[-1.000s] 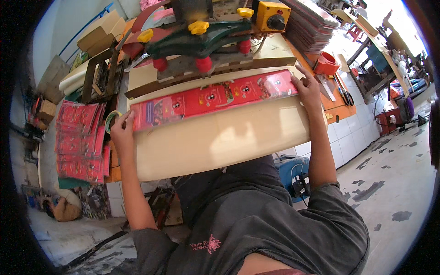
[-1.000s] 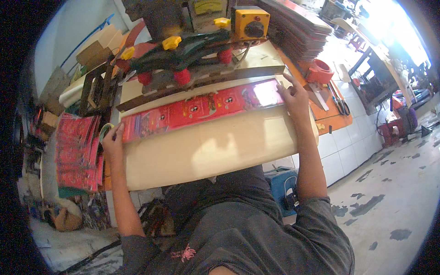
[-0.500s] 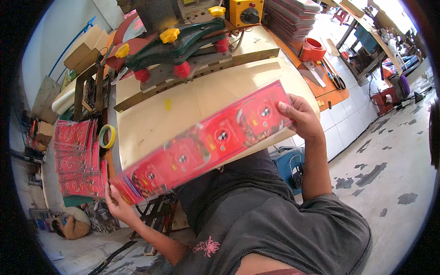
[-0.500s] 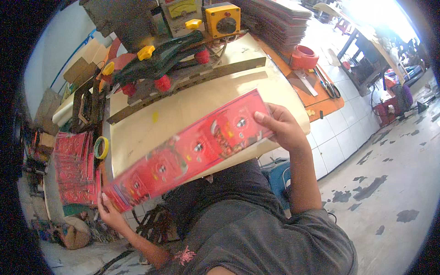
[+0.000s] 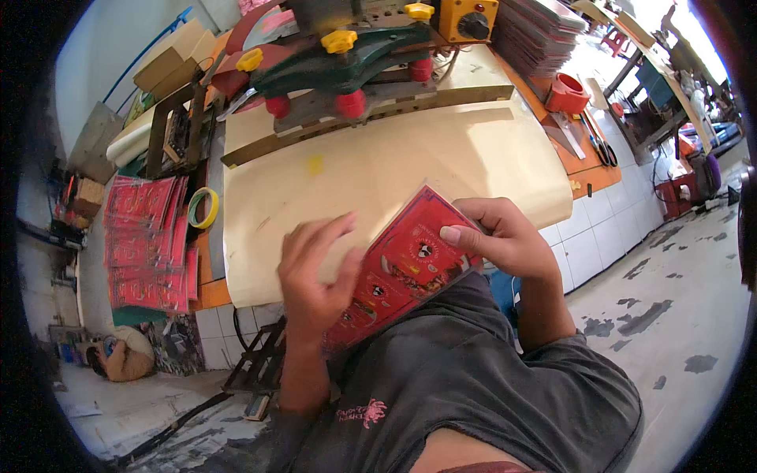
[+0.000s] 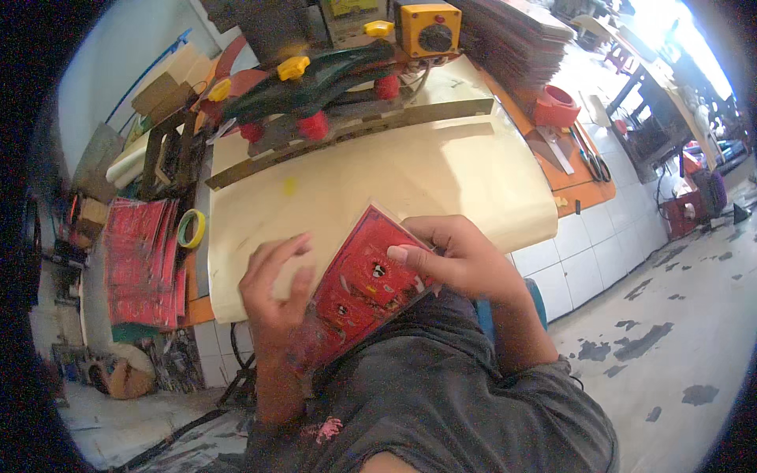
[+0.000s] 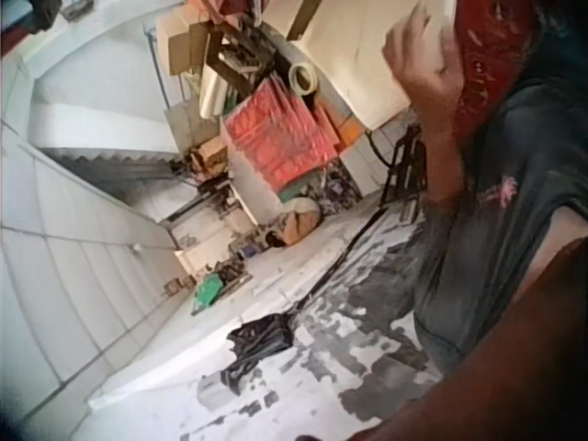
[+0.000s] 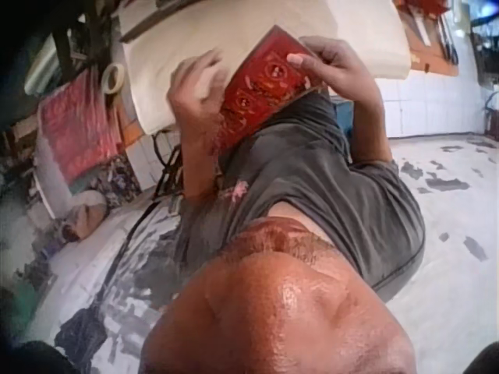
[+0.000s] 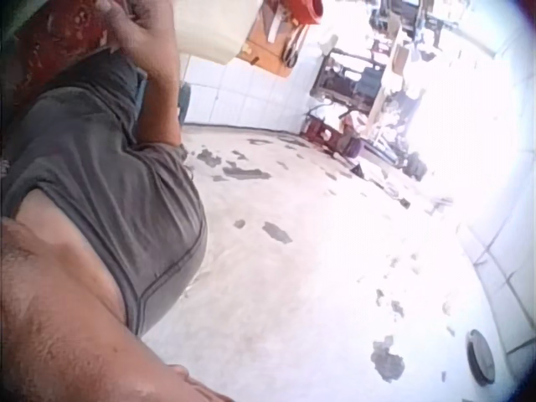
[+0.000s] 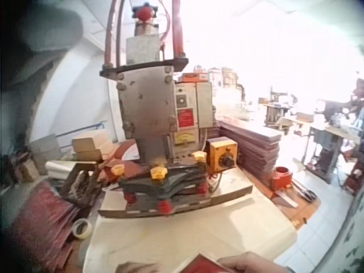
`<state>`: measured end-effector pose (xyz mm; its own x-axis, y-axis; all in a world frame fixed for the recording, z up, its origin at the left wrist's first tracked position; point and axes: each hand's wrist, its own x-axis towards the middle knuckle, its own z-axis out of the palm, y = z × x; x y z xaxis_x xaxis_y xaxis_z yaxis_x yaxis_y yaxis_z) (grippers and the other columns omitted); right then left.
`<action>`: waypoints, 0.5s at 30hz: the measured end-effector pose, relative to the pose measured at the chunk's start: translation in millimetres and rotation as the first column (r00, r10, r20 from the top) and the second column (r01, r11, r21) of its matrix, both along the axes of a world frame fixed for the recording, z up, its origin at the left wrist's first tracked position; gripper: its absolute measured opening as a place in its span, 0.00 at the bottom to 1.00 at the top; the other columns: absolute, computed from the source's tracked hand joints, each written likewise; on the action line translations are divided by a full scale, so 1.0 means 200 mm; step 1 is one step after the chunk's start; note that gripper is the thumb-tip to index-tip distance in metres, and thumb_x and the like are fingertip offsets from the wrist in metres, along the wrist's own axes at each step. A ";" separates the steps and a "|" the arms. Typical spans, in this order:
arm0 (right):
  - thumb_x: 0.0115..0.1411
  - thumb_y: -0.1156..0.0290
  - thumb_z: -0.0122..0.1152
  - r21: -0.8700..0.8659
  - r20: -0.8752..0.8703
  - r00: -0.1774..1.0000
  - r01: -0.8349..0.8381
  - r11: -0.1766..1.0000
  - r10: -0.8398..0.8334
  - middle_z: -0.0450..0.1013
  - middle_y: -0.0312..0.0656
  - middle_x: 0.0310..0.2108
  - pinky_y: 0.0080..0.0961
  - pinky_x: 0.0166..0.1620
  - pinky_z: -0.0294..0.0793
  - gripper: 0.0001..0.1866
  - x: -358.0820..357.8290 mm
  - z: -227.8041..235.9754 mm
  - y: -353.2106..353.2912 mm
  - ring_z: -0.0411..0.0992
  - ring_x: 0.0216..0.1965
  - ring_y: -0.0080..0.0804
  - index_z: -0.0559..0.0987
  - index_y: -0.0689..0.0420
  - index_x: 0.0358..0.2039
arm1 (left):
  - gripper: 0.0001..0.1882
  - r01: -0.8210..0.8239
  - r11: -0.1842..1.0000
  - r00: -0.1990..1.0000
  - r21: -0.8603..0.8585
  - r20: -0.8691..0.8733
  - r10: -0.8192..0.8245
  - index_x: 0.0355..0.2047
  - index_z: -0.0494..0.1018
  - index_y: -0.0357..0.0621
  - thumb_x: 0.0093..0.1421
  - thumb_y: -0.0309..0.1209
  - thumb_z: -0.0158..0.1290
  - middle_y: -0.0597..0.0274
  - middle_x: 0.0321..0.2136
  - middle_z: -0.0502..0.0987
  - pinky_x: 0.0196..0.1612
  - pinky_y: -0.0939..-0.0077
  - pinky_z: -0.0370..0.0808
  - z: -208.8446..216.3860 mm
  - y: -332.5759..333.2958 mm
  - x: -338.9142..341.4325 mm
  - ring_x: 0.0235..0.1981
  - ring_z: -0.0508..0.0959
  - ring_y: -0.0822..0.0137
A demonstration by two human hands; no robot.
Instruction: The person aligns printed packaging sheets on a padded worktable, folds the edges of the sheets by hand, and stacks them.
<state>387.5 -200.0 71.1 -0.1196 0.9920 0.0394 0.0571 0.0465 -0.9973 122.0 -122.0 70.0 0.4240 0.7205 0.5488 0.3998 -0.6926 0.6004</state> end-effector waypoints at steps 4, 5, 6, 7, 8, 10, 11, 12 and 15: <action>0.69 0.60 0.62 -0.177 0.057 0.998 -0.007 0.984 0.017 0.76 0.33 0.26 0.20 0.33 0.72 0.17 -0.04 0.12 0.00 0.71 0.29 0.16 0.81 0.64 0.44 | 0.13 0.073 0.985 0.997 0.156 0.009 -0.076 0.43 0.81 0.43 0.57 0.28 0.60 0.60 0.35 0.81 0.43 0.64 0.68 0.11 0.07 0.22 0.37 0.79 0.57; 0.69 0.61 0.62 -0.115 0.057 0.998 -0.009 0.993 0.016 0.76 0.34 0.27 0.22 0.34 0.72 0.17 -0.04 0.08 0.00 0.71 0.30 0.17 0.81 0.65 0.44 | 0.13 0.072 0.985 0.997 0.158 0.008 -0.074 0.43 0.81 0.43 0.57 0.28 0.60 0.60 0.35 0.81 0.43 0.64 0.68 0.13 0.07 0.24 0.37 0.79 0.57; 0.69 0.62 0.62 -0.055 0.056 0.998 -0.011 0.998 0.014 0.77 0.34 0.27 0.23 0.35 0.73 0.17 -0.05 0.06 0.00 0.71 0.31 0.18 0.81 0.65 0.45 | 0.12 0.086 0.984 0.996 0.156 0.012 -0.089 0.42 0.81 0.43 0.57 0.27 0.60 0.59 0.35 0.81 0.45 0.65 0.68 0.15 0.06 0.26 0.38 0.79 0.59; 0.69 0.62 0.62 -0.055 0.054 0.998 -0.011 0.998 0.014 0.77 0.34 0.27 0.23 0.35 0.73 0.17 -0.06 0.07 0.00 0.71 0.31 0.18 0.81 0.65 0.45 | 0.11 0.100 0.983 0.994 0.154 0.016 -0.104 0.40 0.82 0.42 0.56 0.26 0.59 0.59 0.35 0.82 0.47 0.67 0.68 0.16 0.06 0.26 0.39 0.80 0.61; 0.69 0.62 0.62 -0.063 0.054 0.998 -0.020 0.998 0.024 0.77 0.36 0.27 0.24 0.35 0.73 0.17 -0.07 0.10 -0.01 0.71 0.31 0.19 0.81 0.65 0.45 | 0.11 0.100 0.983 0.995 0.153 0.013 -0.103 0.40 0.82 0.42 0.56 0.26 0.59 0.59 0.35 0.82 0.47 0.67 0.68 0.16 0.07 0.27 0.39 0.80 0.61; 0.69 0.63 0.62 -0.071 0.054 0.998 -0.026 0.997 0.029 0.78 0.37 0.27 0.25 0.35 0.73 0.16 -0.08 0.10 -0.01 0.71 0.30 0.20 0.81 0.66 0.44 | 0.09 0.076 0.979 0.997 0.191 -0.017 -0.074 0.38 0.82 0.44 0.56 0.26 0.59 0.61 0.34 0.81 0.45 0.68 0.67 0.14 0.08 0.28 0.37 0.79 0.62; 0.69 0.63 0.62 -0.052 0.080 0.996 -0.027 0.998 0.031 0.78 0.39 0.27 0.26 0.35 0.73 0.16 -0.08 0.08 0.00 0.71 0.30 0.20 0.80 0.66 0.44 | 0.09 0.078 0.979 0.997 0.190 -0.018 -0.075 0.38 0.82 0.44 0.56 0.26 0.59 0.61 0.34 0.81 0.45 0.68 0.67 0.14 0.08 0.28 0.37 0.79 0.62; 0.68 0.64 0.62 -0.031 0.105 0.994 -0.032 0.999 0.035 0.78 0.41 0.27 0.26 0.35 0.73 0.16 -0.08 0.07 0.00 0.71 0.30 0.21 0.80 0.67 0.43 | 0.09 0.069 0.979 0.998 0.194 -0.028 -0.065 0.37 0.82 0.44 0.56 0.26 0.59 0.62 0.33 0.81 0.45 0.68 0.67 0.14 0.08 0.28 0.36 0.79 0.62; 0.68 0.64 0.62 -0.014 0.090 0.995 -0.037 0.999 0.038 0.77 0.43 0.27 0.27 0.35 0.73 0.16 -0.07 0.06 0.00 0.71 0.30 0.21 0.80 0.67 0.43 | 0.08 0.050 0.977 0.998 0.206 -0.044 -0.042 0.37 0.81 0.45 0.55 0.27 0.59 0.63 0.33 0.81 0.45 0.67 0.66 0.14 0.08 0.28 0.36 0.79 0.63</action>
<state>373.0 -199.8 83.3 -0.1597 0.9871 0.0147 0.1452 0.0382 -0.9887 178.9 -105.5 97.3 0.4786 0.5721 0.6661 0.3849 -0.8185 0.4265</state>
